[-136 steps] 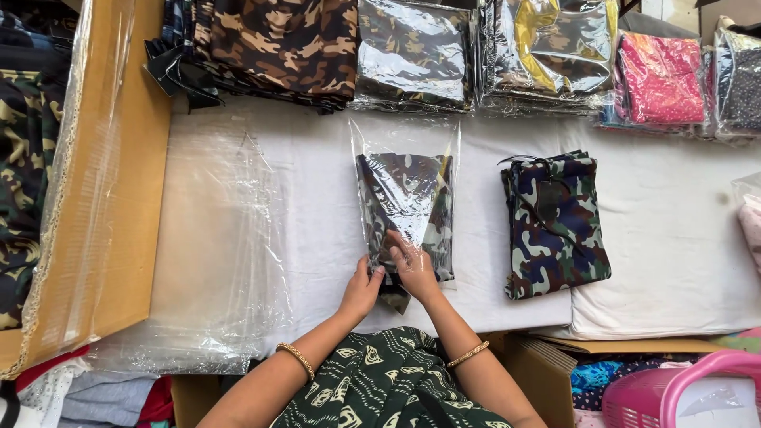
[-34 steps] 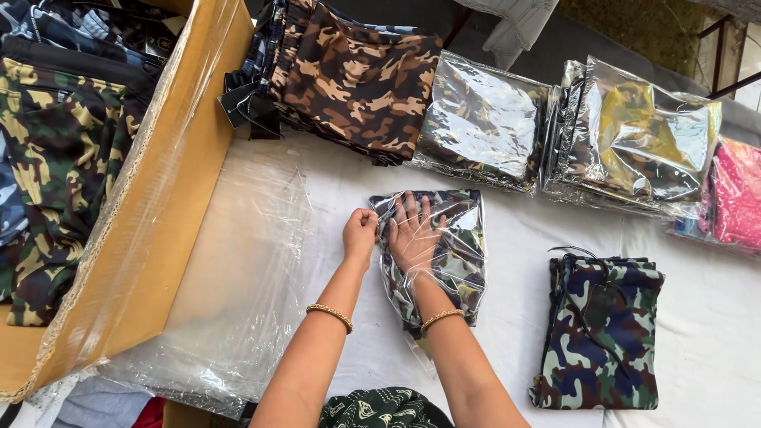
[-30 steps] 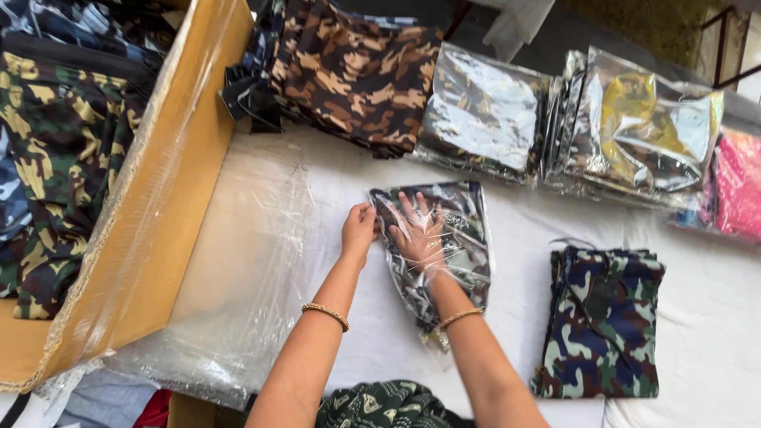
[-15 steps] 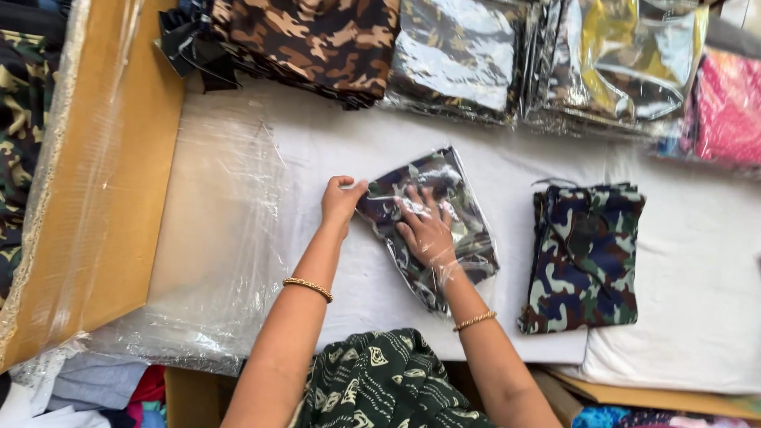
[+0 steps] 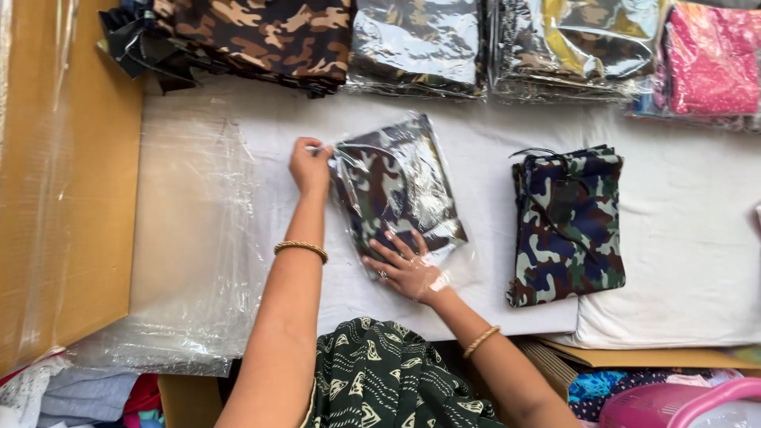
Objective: The person folds camouflage-patterned shorts and places them into clear plastic bags. They seal the bags and stack them on a table alongside other packaged items.
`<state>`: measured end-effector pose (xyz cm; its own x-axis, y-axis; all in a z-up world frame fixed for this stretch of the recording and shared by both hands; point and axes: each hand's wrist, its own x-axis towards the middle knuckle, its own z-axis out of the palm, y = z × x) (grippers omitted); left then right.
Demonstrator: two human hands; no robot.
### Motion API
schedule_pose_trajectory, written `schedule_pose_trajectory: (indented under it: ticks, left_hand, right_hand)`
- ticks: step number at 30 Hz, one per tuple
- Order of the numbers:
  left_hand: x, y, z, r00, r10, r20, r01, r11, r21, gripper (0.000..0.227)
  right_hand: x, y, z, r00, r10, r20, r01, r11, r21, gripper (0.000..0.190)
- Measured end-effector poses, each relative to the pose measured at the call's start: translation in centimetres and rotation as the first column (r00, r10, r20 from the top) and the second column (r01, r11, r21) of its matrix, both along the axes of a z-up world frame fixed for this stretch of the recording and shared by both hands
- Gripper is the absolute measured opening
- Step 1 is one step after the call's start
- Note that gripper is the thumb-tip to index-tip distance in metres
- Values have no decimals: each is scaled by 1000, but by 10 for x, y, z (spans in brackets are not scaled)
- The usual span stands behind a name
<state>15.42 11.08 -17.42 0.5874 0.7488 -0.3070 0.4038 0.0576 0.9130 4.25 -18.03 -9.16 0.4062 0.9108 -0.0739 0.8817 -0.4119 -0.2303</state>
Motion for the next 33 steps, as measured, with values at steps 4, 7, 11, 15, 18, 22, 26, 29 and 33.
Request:
schedule_pose_trajectory:
  ticks: [4,7,11,15,18,22,26,29,33]
  left_hand:
    - [-9,17,1,998,69,-9,-70,998,-12,36]
    - [-50,-1,12,1000,-26,-6,23,957,-290,62]
    - [-132,-74,33,971,-232,-56,169,834,-526,76]
    - [-171,-129,91,890,-394,-228,174,757,-629,73]
    - [-174,-140,95,908,-386,-161,190,723,-665,62]
    - [-192,-142,66,928,-351,-128,285,887,-363,64]
    - [-199,-143,102,692,-708,-141,635,505,584,63]
    - [-198,-153,83,475,-815,-333,498,-64,865,68]
    - [-167,-164,68,469,-780,-416,423,-215,880,61]
  right_hand:
    - [-24,-19,3,998,-66,3,66,998,1,59]
    - [-53,-58,-4,995,-57,-83,55,998,-22,60]
    - [-81,-100,-17,955,-255,-155,266,963,53,56]
    - [-75,-76,-2,709,-646,-284,698,699,154,57]
    - [-43,-51,19,633,-736,-240,771,629,103,68]
    - [-34,-57,24,700,-680,-217,703,709,48,65]
    - [-35,-68,18,874,-485,-45,485,859,166,54]
    - [-38,-73,9,908,-417,50,394,887,240,42]
    - [-28,-80,-3,889,-449,88,413,871,267,30]
